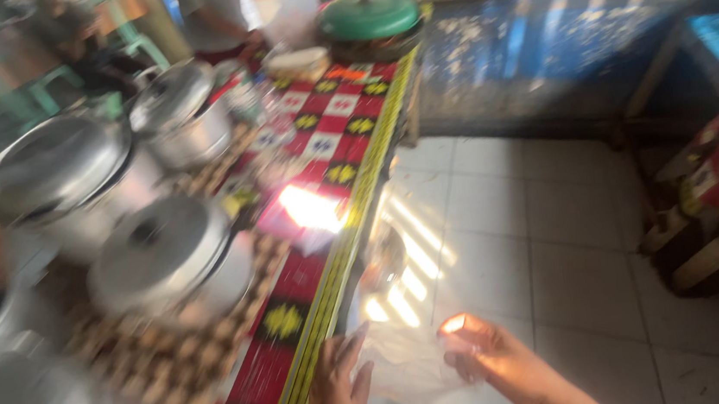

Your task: The person prepares a noodle dish at a street-food stall. They fan satay skewers over a charcoal grill, line a bowl with a plastic bag, add noodles and a boiled egg to the bowl, carry an empty bowl across the kitchen, then ladle hot broth from a large pot into the bag-lined bowl.

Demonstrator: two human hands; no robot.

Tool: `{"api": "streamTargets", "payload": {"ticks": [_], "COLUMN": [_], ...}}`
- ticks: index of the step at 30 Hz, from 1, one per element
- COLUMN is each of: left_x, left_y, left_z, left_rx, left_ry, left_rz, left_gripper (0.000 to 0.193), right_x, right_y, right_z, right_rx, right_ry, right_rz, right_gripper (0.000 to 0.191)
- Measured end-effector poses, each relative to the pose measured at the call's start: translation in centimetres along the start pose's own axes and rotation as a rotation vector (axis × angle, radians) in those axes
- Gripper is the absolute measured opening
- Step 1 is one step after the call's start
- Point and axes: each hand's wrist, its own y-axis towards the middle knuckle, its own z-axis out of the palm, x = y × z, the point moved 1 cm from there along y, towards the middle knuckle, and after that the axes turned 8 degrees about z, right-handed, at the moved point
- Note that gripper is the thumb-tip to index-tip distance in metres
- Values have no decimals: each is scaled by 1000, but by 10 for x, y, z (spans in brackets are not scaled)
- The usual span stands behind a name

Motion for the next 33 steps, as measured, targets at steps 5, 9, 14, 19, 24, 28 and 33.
{"api": "streamTargets", "payload": {"ticks": [5, 9, 14, 19, 24, 28, 33], "left_x": [80, 108, 96, 80, 67, 73, 95], "left_y": [100, 174, 274, 372, 465, 527, 564], "left_z": [90, 174, 254, 342, 420, 439, 428], "left_rx": [209, 406, 359, 657, 529, 523, 485], "left_ry": [-189, -179, -374, -481, -401, -410, -387], "left_rz": [-124, -59, 413, 412, 550, 482, 169], "left_gripper": [63, 51, 51, 51, 50, 49, 50], "right_x": [24, 46, 62, 69, 106, 167, 236], "right_y": [82, 133, 162, 182, 222, 261, 317], "right_z": [-74, -150, -270, -406, -511, -549, -533], "right_rx": [-222, -497, -840, -961, -859, -799, -789], "right_ry": [-146, -438, -470, -278, -158, -304, -460], "right_rz": [112, 193, 97, -87, -126, -149, -6], "right_gripper": [34, 32, 31, 42, 38, 34, 31]}}
